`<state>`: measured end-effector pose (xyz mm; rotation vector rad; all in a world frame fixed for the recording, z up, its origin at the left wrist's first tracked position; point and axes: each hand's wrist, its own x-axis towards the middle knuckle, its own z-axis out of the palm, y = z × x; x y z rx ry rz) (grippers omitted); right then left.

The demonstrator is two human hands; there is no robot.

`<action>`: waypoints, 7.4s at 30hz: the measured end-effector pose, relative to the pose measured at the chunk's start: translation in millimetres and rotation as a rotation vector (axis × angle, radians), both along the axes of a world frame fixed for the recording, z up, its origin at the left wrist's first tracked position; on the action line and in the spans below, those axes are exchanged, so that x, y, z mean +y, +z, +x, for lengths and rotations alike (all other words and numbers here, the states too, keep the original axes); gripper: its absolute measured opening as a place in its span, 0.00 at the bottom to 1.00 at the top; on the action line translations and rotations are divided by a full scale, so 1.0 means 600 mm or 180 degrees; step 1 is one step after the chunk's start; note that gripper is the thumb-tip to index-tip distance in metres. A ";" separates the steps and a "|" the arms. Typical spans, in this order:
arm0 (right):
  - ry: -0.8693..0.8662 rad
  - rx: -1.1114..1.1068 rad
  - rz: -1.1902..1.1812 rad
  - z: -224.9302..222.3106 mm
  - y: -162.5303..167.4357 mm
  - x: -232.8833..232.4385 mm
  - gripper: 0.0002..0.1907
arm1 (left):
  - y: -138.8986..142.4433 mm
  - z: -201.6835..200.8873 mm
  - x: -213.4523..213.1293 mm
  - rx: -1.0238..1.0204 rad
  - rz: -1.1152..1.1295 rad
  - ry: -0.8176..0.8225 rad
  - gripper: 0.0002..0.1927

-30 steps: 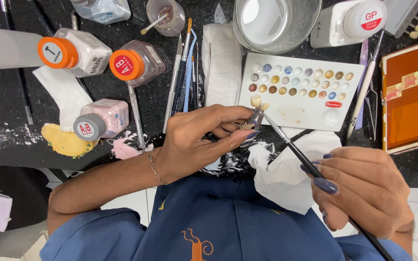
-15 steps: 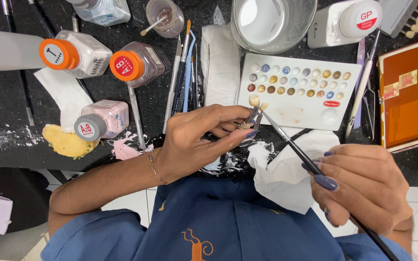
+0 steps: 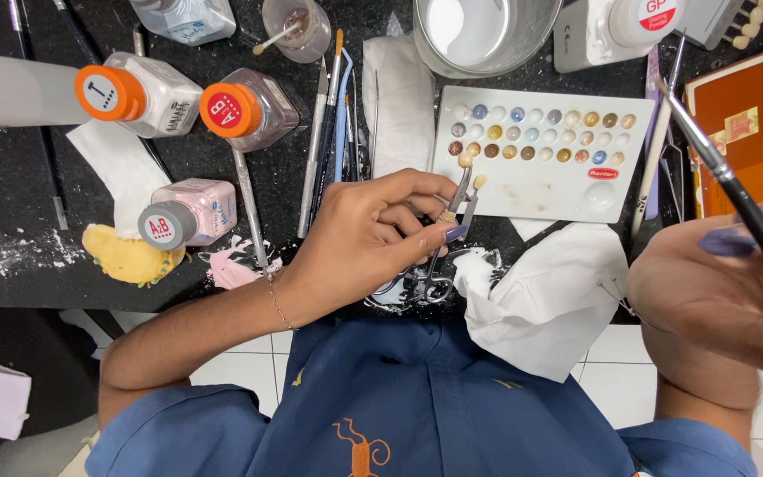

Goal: The person holds a dental crown in a hemostat and uses a fine brush to apply porcelain/ceramic powder mixed with liquid to the crown, dipping the brush into a dappen dish and drawing powder from jars, working over a shade guide palette on the bench.

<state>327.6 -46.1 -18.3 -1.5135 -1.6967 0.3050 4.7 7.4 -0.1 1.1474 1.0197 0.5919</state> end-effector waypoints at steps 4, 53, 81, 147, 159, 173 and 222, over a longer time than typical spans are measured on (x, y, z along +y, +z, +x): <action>0.0082 -0.0016 0.0019 -0.002 0.006 0.014 0.16 | 0.000 0.001 0.005 0.0249 0.0263 -0.0184 0.16; 0.2918 -0.1265 0.0998 -0.133 -0.011 0.089 0.13 | -0.003 -0.012 0.010 0.0135 0.0603 0.0432 0.15; 0.3010 -0.1366 0.2374 -0.081 -0.008 0.073 0.08 | -0.013 -0.003 -0.006 -0.0116 0.0820 -0.0221 0.14; 0.0933 -0.0380 0.1440 0.014 -0.030 -0.198 0.18 | -0.004 0.146 -0.122 -0.0937 -0.0386 -0.0665 0.17; 0.1062 0.0580 0.1054 -0.074 -0.033 -0.129 0.24 | -0.003 0.088 -0.125 -0.0587 0.0221 0.0065 0.15; 0.0403 0.2367 -0.0171 -0.150 -0.035 -0.122 0.23 | -0.031 0.070 -0.132 -0.0503 0.0687 0.0383 0.14; 0.0161 0.3210 -0.0984 -0.159 0.012 -0.113 0.22 | -0.028 0.069 -0.136 -0.0729 0.0447 0.0319 0.14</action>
